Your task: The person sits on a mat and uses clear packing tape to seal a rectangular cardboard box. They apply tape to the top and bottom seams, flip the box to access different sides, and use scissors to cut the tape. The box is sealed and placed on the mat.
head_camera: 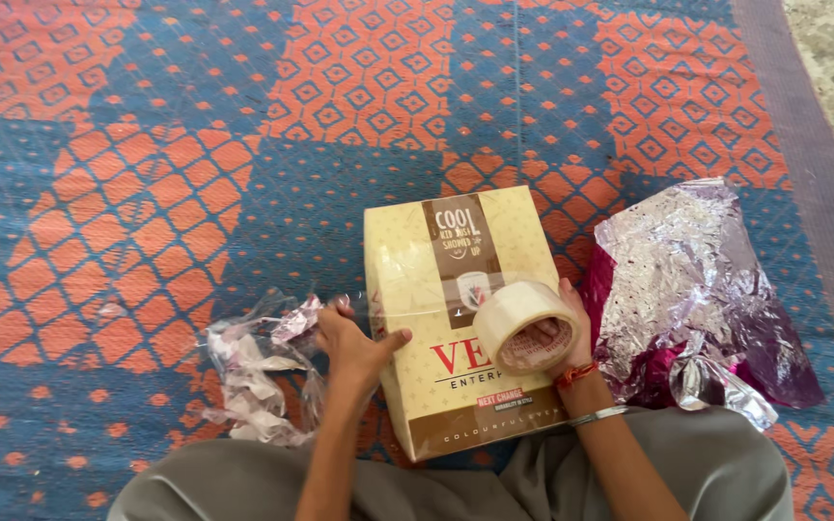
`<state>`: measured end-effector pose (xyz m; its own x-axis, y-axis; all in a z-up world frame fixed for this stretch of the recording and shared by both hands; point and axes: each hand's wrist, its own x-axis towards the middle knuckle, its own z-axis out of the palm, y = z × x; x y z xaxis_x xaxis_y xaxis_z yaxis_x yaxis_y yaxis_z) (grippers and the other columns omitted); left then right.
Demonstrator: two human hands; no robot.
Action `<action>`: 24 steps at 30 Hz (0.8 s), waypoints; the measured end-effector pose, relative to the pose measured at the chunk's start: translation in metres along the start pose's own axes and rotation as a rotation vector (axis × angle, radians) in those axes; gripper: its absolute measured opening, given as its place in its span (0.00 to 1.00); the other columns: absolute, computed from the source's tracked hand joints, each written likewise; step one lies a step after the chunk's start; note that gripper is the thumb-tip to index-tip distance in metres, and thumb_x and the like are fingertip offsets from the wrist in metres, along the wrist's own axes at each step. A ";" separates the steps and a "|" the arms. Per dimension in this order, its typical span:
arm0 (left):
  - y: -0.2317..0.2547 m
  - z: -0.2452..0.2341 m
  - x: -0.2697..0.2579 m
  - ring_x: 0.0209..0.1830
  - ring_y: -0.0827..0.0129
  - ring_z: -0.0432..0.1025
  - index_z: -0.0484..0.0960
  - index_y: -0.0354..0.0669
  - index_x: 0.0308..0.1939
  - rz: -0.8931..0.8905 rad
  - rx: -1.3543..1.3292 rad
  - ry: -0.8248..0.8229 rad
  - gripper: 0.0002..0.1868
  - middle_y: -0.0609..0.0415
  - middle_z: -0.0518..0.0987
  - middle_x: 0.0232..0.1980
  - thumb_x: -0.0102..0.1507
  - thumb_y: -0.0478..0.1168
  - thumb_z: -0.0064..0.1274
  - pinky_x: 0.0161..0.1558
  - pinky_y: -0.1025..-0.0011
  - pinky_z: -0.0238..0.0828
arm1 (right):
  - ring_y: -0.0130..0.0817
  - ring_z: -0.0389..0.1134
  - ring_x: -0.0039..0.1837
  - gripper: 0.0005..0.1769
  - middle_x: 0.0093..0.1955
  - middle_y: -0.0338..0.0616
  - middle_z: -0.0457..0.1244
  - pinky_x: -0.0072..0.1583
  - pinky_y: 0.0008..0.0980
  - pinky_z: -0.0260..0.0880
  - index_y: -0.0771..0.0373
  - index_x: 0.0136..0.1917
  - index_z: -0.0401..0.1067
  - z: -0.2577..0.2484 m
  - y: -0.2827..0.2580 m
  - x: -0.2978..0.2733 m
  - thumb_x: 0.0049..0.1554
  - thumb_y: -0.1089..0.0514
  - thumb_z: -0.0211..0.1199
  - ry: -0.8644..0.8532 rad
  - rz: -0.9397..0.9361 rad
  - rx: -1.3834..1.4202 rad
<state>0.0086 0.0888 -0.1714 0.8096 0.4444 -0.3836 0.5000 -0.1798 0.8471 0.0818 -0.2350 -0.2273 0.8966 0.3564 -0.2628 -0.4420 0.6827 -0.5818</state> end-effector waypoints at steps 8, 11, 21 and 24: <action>0.028 -0.004 0.087 0.47 0.68 0.75 0.69 0.37 0.57 0.260 -0.636 -0.192 0.14 0.50 0.78 0.51 0.74 0.44 0.44 0.49 0.67 0.73 | 0.39 0.73 0.49 0.39 0.48 0.53 0.70 0.55 0.41 0.76 0.72 0.61 0.70 -0.013 -0.002 0.000 0.68 0.32 0.45 0.193 0.062 -0.063; 0.070 0.059 0.131 0.36 0.68 0.78 0.71 0.46 0.54 0.369 -0.836 -0.147 0.12 0.52 0.82 0.46 0.67 0.40 0.47 0.38 0.71 0.76 | 0.41 0.73 0.47 0.39 0.45 0.52 0.71 0.53 0.45 0.74 0.67 0.58 0.70 -0.001 -0.002 -0.007 0.63 0.29 0.41 0.403 0.178 -0.061; 0.142 0.112 0.161 0.27 0.74 0.77 0.89 0.46 0.34 0.393 -0.197 0.286 0.07 0.56 0.86 0.31 0.55 0.41 0.69 0.32 0.71 0.71 | 0.29 0.52 0.35 0.41 0.31 0.36 0.51 0.39 0.32 0.58 0.66 0.49 0.68 0.041 0.013 -0.022 0.61 0.24 0.41 0.288 0.030 -0.149; 0.143 0.111 0.163 0.26 0.74 0.77 0.88 0.45 0.36 0.368 -0.333 0.279 0.08 0.56 0.86 0.31 0.57 0.43 0.68 0.32 0.71 0.73 | 0.27 0.59 0.41 0.42 0.38 0.37 0.58 0.42 0.28 0.61 0.76 0.57 0.68 0.055 0.010 -0.029 0.73 0.29 0.49 -0.007 -0.131 -0.235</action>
<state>0.2462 0.0379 -0.1533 0.7775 0.6280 0.0323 0.0397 -0.1002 0.9942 0.0501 -0.2037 -0.1831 0.9451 0.2800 -0.1683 -0.3027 0.5565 -0.7737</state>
